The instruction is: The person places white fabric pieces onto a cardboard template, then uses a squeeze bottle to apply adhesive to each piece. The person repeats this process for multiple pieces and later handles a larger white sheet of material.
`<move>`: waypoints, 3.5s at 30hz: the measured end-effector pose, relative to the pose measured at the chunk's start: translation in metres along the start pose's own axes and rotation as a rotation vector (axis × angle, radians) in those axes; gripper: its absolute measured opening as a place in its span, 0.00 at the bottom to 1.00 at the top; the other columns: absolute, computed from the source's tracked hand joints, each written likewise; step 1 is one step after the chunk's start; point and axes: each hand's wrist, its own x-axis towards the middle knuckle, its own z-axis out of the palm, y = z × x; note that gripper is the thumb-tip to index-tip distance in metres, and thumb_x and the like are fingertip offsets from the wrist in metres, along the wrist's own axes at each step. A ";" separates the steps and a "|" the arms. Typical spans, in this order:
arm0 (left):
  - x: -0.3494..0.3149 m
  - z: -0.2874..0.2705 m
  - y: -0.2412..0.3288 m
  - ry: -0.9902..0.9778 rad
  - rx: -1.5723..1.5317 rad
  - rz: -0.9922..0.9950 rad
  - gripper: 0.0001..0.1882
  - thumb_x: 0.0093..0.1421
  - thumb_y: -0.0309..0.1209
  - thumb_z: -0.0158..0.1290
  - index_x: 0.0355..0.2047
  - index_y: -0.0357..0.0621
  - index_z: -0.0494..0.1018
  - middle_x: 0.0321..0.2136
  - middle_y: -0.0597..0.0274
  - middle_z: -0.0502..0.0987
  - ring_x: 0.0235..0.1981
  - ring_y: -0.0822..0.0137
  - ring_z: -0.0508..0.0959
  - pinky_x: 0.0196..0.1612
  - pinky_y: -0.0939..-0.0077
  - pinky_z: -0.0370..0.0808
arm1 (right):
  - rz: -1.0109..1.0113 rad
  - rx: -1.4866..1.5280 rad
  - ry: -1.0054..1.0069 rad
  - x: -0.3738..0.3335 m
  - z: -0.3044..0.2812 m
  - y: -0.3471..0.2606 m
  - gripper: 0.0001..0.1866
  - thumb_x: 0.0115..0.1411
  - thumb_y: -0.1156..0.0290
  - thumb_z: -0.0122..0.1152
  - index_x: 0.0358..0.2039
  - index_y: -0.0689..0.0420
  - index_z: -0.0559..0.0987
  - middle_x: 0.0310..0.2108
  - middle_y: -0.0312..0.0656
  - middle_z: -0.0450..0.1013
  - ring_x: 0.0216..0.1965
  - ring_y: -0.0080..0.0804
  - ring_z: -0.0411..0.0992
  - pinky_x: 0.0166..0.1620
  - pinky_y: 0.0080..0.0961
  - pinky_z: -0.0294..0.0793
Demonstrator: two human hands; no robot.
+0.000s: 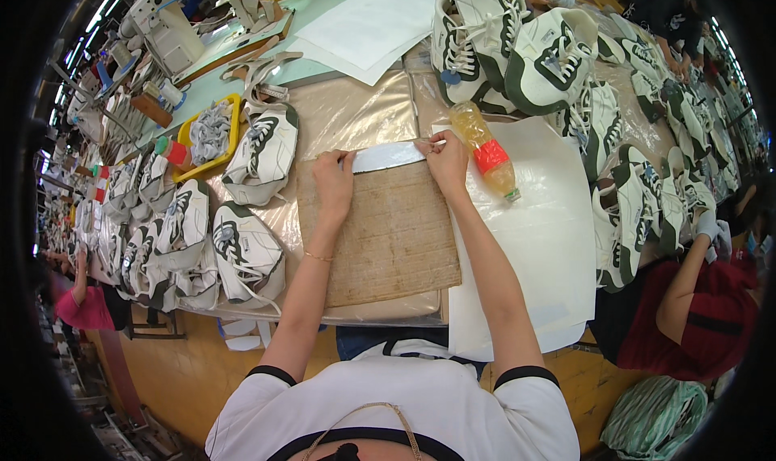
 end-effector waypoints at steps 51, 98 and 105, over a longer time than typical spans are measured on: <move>-0.251 -0.014 0.095 -0.844 0.335 1.226 0.32 0.57 0.27 0.48 0.63 0.52 0.60 0.67 0.57 0.54 0.68 0.58 0.53 0.68 0.47 0.44 | -0.471 -0.613 -0.444 -0.280 -0.229 0.054 0.18 0.46 0.57 0.69 0.34 0.52 0.76 0.40 0.36 0.68 0.46 0.35 0.66 0.49 0.33 0.63; -0.202 0.034 0.183 -1.123 -0.517 0.264 0.18 0.62 0.32 0.52 0.50 0.38 0.72 0.46 0.50 0.77 0.45 0.57 0.77 0.47 0.66 0.73 | 0.355 0.260 0.320 -0.281 -0.309 0.081 0.11 0.63 0.69 0.59 0.39 0.64 0.79 0.36 0.39 0.78 0.36 0.23 0.73 0.42 0.21 0.72; -0.223 0.109 0.222 -0.974 -0.282 1.100 0.21 0.61 0.25 0.48 0.56 0.47 0.67 0.61 0.51 0.63 0.65 0.52 0.58 0.64 0.55 0.56 | 0.332 -0.335 0.462 -0.287 -0.282 0.129 0.15 0.53 0.70 0.67 0.41 0.62 0.78 0.35 0.43 0.74 0.32 0.28 0.70 0.36 0.24 0.72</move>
